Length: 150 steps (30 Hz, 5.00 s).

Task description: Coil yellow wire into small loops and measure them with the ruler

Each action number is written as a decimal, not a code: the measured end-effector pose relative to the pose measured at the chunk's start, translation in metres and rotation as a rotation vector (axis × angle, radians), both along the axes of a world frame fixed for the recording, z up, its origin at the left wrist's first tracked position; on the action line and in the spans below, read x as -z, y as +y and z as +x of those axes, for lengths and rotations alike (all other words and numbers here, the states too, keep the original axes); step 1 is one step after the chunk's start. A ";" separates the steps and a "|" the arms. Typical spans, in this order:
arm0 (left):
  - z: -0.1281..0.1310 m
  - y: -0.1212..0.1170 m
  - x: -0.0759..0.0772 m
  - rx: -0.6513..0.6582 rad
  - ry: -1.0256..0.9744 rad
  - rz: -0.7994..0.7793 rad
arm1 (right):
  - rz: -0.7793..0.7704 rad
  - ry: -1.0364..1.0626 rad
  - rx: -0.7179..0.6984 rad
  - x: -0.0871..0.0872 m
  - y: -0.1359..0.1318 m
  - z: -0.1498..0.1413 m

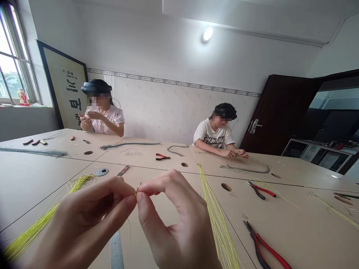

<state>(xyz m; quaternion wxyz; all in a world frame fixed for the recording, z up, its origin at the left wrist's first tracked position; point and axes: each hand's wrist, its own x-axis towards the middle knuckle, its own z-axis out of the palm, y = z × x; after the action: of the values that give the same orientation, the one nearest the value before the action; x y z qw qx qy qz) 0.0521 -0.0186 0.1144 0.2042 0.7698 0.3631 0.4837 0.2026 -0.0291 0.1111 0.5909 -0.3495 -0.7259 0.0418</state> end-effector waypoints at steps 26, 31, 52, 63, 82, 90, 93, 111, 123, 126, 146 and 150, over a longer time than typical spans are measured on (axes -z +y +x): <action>0.010 -0.003 0.002 0.381 -0.231 -0.497 | 0.055 -0.307 0.104 -0.006 -0.006 0.013; 0.010 0.000 0.002 0.514 -0.370 -0.600 | 0.077 -0.262 0.112 -0.008 -0.008 0.010; 0.015 0.002 0.017 -0.187 0.078 0.572 | -0.048 -0.102 0.078 -0.006 -0.007 0.013; 0.008 0.003 0.013 0.054 -0.030 -0.090 | -0.073 -0.108 0.065 -0.006 -0.006 0.011; 0.018 0.004 0.013 -0.131 -0.230 0.169 | -0.364 0.093 0.072 -0.008 -0.010 0.002; 0.017 0.001 0.012 -0.079 -0.343 0.037 | -0.418 0.036 -0.004 -0.008 -0.010 0.006; 0.016 0.003 0.011 0.044 -0.358 -0.088 | -0.350 0.060 0.052 -0.006 -0.008 0.004; 0.007 0.016 0.009 0.491 -0.627 -0.569 | -0.173 -0.155 0.362 -0.012 -0.001 0.042; -0.022 0.007 -0.003 0.424 -0.602 -0.367 | -1.154 -0.763 1.011 0.102 -0.017 0.140; -0.024 0.005 -0.002 0.441 -0.565 -0.373 | -1.181 -0.742 1.170 0.133 -0.018 0.185; -0.008 -0.003 -0.005 0.204 -0.397 -0.209 | -0.807 0.393 0.188 0.039 0.003 0.076; -0.009 -0.004 -0.004 0.208 -0.408 -0.265 | -0.782 0.722 -0.521 -0.006 -0.008 0.015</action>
<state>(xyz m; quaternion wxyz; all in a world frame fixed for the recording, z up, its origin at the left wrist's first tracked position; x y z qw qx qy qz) 0.0435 -0.0223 0.1184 0.4206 0.6562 0.2937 0.5534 0.2177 -0.0372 0.1167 0.5979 -0.3154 -0.4717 0.5662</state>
